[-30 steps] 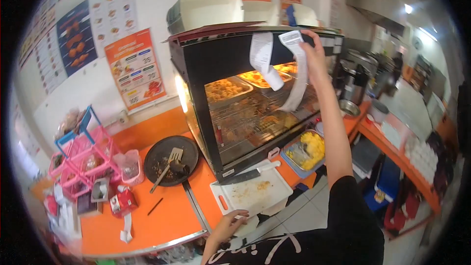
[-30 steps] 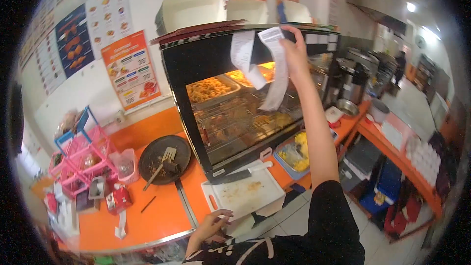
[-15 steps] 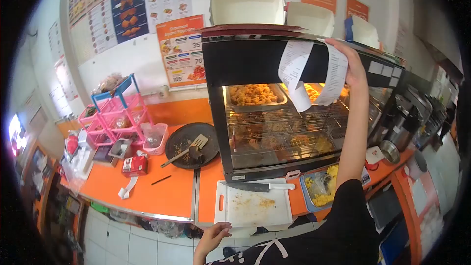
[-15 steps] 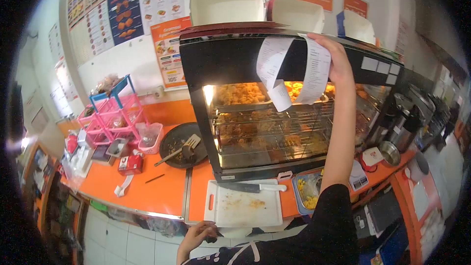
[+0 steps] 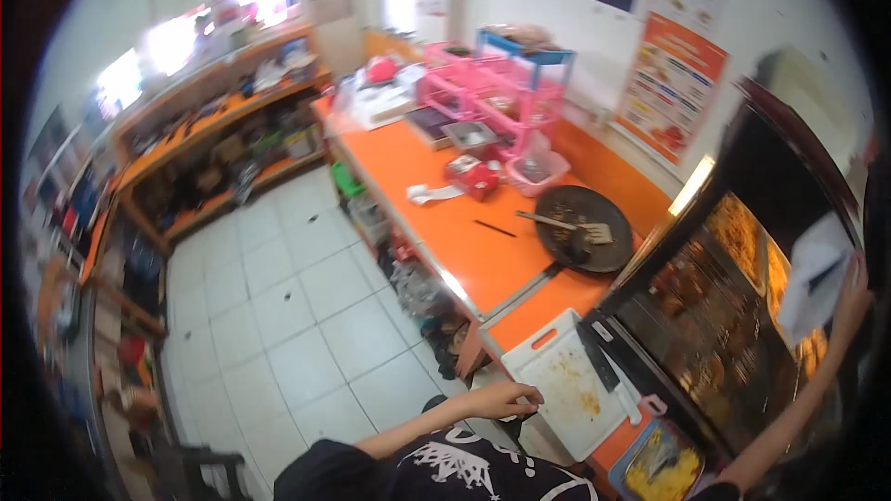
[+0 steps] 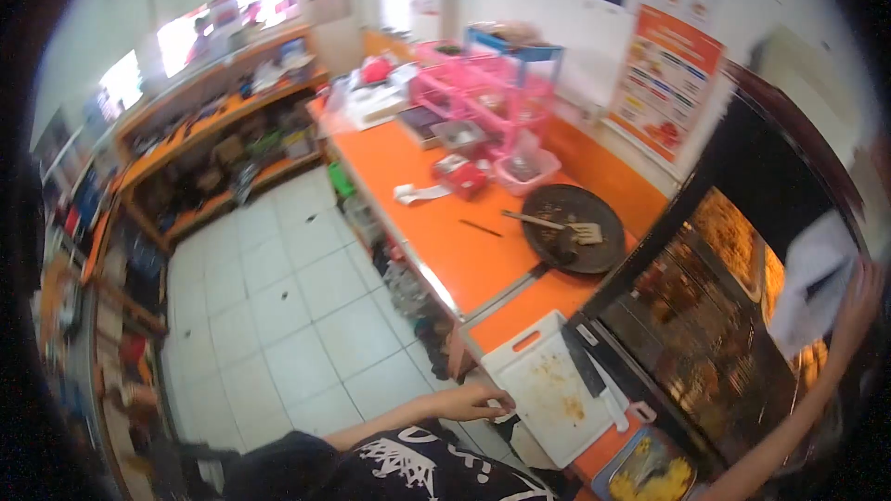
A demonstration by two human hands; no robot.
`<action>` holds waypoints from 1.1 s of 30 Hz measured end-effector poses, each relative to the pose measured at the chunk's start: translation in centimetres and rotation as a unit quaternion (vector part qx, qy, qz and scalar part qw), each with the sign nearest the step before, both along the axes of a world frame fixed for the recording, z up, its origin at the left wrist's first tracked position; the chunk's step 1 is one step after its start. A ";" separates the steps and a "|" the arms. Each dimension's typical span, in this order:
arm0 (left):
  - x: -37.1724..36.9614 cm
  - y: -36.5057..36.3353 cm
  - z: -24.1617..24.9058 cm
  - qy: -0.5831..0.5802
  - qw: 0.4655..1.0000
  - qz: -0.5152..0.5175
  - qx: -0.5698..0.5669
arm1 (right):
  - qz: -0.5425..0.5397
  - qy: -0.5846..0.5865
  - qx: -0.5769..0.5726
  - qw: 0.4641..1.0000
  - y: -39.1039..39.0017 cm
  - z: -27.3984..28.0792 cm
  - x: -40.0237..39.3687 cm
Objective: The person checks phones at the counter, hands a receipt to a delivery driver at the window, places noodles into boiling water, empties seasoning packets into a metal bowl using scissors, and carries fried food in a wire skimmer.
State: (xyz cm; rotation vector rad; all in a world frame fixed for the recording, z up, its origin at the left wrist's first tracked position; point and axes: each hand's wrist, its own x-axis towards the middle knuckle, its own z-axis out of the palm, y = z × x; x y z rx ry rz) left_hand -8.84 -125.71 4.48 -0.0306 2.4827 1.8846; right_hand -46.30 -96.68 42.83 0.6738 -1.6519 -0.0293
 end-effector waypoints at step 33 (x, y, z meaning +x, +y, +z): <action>48.3 17.0 -2.4 -0.061 0.826 0.560 -0.032 | 0.627 -0.455 0.548 0.314 -27.1 -45.3 70.6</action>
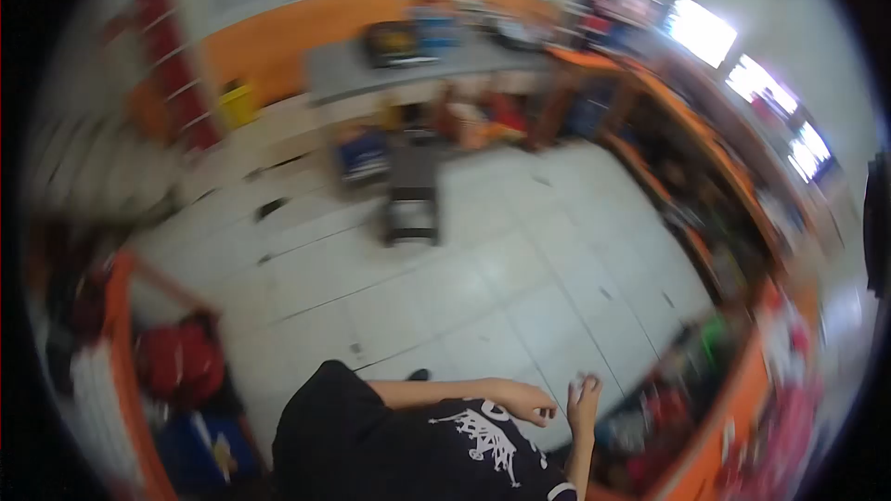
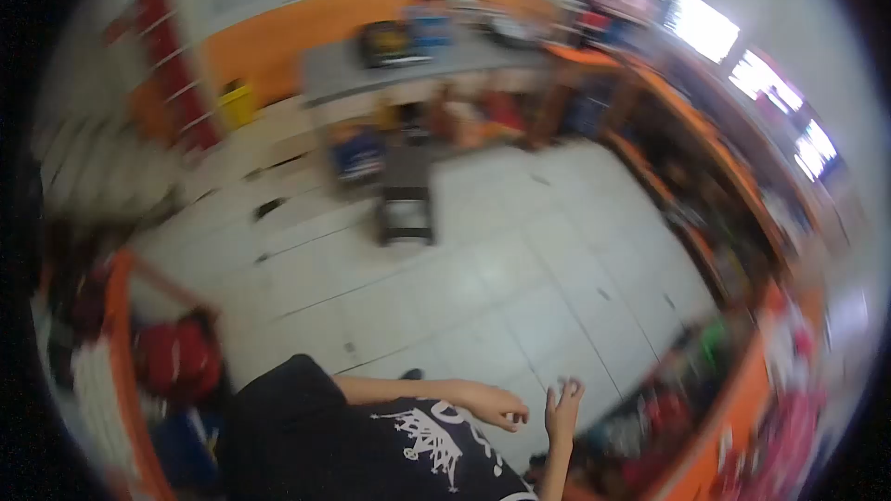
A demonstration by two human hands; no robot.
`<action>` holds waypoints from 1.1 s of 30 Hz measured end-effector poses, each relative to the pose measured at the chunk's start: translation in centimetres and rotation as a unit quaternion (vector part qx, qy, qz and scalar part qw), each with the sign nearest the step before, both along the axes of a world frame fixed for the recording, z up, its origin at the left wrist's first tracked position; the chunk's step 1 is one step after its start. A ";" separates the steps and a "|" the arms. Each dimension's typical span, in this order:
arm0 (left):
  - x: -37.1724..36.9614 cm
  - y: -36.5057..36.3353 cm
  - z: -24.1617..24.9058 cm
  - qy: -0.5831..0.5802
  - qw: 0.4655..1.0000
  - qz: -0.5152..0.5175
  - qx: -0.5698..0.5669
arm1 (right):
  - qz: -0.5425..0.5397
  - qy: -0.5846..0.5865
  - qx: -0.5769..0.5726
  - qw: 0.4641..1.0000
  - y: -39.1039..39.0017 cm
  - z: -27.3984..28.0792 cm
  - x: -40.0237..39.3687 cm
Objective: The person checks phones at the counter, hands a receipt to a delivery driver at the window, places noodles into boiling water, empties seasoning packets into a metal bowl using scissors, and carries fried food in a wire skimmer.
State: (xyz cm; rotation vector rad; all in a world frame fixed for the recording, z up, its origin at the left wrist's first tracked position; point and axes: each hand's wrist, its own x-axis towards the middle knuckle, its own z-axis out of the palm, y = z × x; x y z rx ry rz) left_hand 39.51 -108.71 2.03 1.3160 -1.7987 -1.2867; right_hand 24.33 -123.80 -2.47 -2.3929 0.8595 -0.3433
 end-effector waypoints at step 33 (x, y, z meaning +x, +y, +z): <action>49.9 87.6 -8.8 0.079 0.289 0.949 0.097 | 0.845 0.026 0.111 0.523 111.4 -8.4 111.3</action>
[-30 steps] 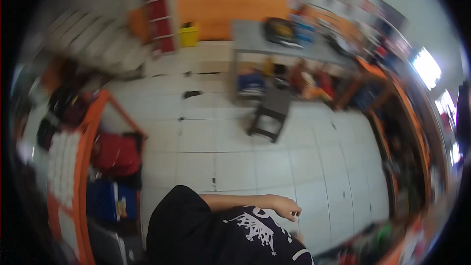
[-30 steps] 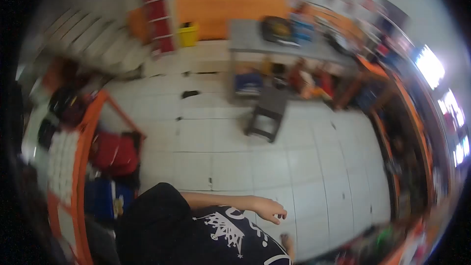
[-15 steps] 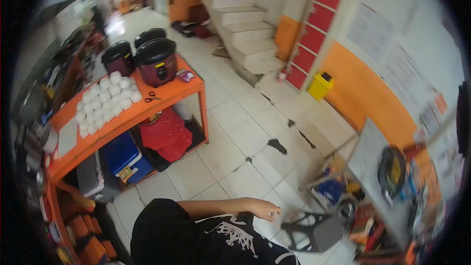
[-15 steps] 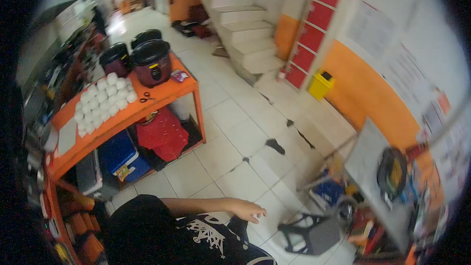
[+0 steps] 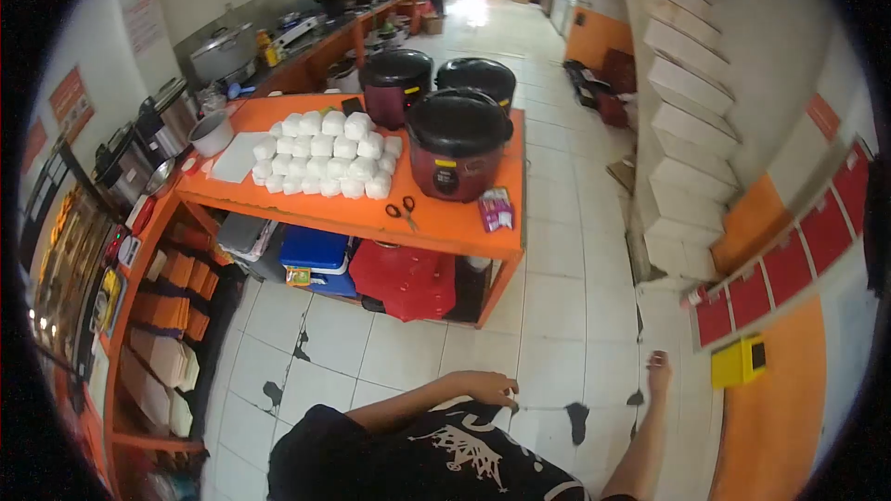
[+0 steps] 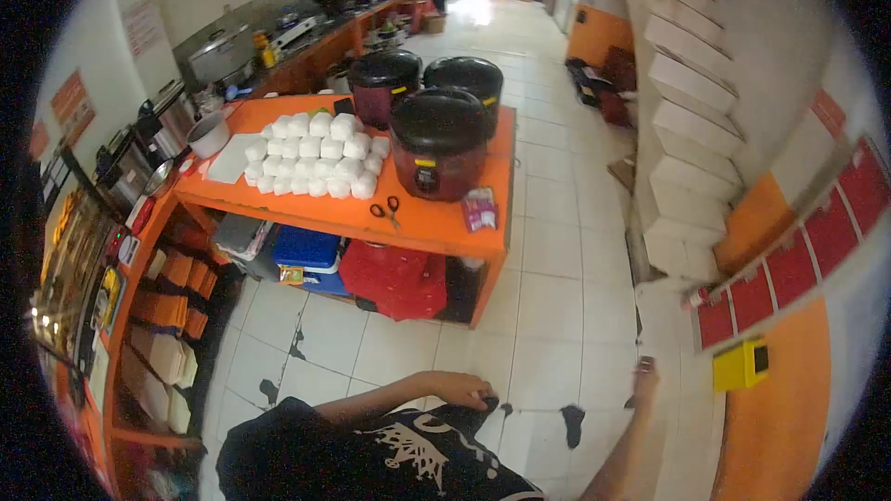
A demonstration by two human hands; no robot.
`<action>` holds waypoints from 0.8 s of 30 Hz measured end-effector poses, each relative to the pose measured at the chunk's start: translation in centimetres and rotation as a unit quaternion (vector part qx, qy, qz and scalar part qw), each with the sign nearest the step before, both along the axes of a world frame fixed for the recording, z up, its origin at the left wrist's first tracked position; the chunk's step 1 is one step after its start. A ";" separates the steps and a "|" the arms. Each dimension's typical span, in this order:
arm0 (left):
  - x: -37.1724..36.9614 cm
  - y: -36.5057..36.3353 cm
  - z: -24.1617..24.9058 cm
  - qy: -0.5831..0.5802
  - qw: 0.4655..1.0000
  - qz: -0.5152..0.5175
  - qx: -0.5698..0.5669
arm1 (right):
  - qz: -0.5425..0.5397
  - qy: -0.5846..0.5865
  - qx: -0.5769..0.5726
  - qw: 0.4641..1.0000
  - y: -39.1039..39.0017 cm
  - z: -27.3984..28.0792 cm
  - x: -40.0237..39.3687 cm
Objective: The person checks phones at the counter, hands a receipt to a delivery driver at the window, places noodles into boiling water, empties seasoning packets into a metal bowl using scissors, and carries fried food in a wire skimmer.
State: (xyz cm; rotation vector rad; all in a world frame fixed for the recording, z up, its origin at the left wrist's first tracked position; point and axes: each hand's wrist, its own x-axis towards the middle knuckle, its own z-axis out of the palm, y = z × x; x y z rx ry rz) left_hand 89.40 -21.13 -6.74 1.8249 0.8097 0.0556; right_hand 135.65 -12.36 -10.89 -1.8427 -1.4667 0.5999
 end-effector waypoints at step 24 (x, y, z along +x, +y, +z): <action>9.8 65.1 6.4 -0.113 0.956 0.270 0.011 | 0.345 -0.446 -0.202 0.801 80.3 -21.5 12.1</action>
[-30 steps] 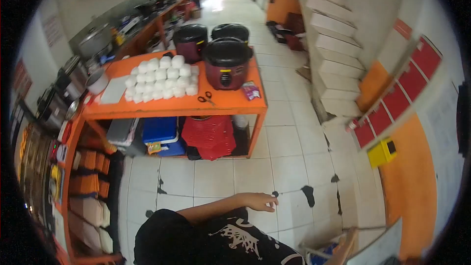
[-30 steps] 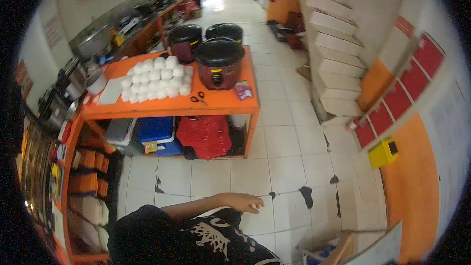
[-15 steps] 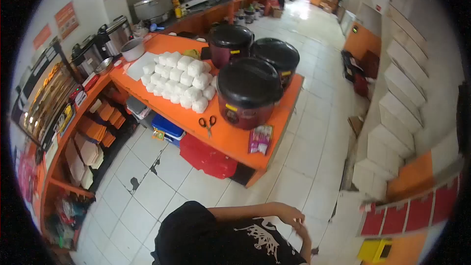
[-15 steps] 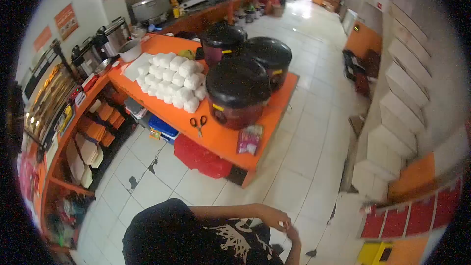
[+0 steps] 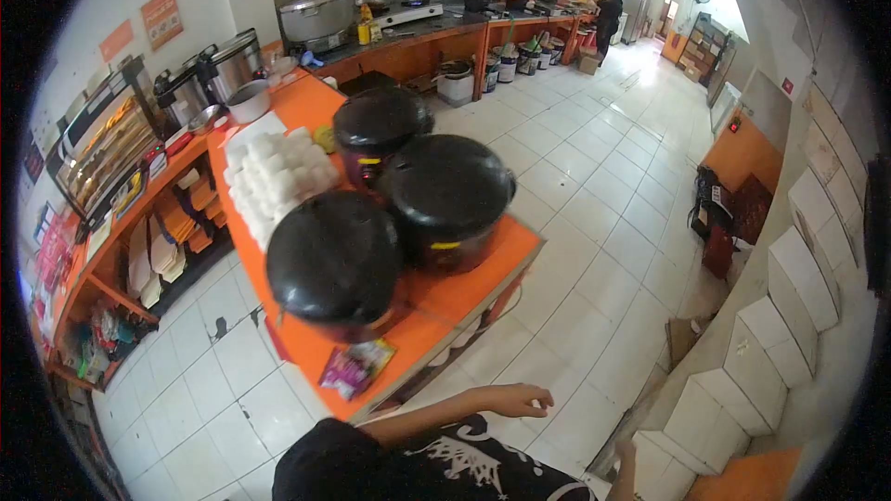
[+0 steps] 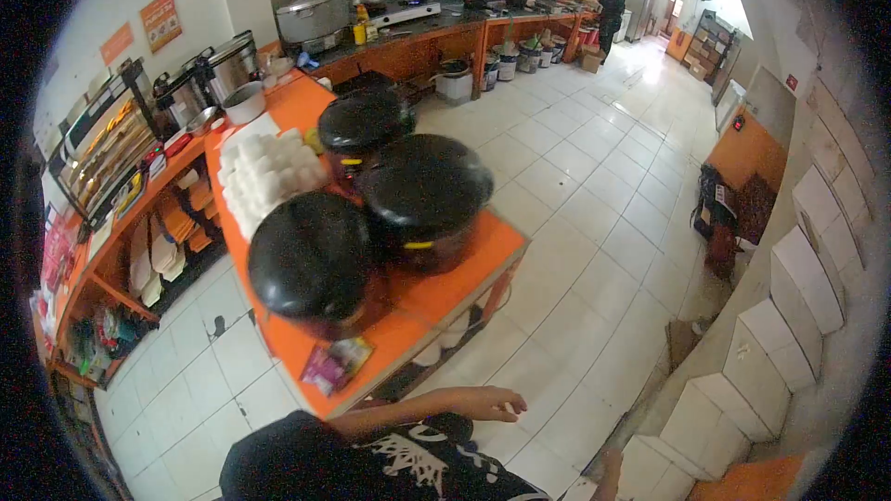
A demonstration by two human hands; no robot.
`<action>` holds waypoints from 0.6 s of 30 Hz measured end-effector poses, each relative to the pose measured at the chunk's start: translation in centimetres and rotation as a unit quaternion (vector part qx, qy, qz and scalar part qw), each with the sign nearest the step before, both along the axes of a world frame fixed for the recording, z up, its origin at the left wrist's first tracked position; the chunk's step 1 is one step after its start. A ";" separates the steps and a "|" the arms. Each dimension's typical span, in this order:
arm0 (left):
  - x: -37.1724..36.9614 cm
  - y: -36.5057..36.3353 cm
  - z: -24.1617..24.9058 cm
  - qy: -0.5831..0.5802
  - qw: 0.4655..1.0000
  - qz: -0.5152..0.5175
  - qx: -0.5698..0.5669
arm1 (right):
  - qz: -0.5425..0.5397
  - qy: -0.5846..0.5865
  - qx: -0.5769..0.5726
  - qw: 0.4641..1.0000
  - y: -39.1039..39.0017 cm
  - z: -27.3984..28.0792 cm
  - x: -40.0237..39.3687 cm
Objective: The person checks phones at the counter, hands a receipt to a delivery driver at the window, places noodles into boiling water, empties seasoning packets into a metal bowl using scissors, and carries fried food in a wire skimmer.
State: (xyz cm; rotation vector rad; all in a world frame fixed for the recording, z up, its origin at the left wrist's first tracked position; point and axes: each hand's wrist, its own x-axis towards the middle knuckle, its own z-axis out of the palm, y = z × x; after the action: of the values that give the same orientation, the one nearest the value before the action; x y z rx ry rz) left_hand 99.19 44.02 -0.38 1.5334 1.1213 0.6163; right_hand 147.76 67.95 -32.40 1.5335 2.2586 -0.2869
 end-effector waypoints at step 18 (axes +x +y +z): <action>-20.8 42.2 -1.3 -0.122 0.946 0.296 -0.054 | 0.100 -0.017 -0.361 0.927 44.7 9.7 -52.0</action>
State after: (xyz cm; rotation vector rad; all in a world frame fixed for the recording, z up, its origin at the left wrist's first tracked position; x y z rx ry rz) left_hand 78.35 86.21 -1.72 0.9786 1.3995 1.0963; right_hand 95.74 112.65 -22.73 0.9028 1.9258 -0.9013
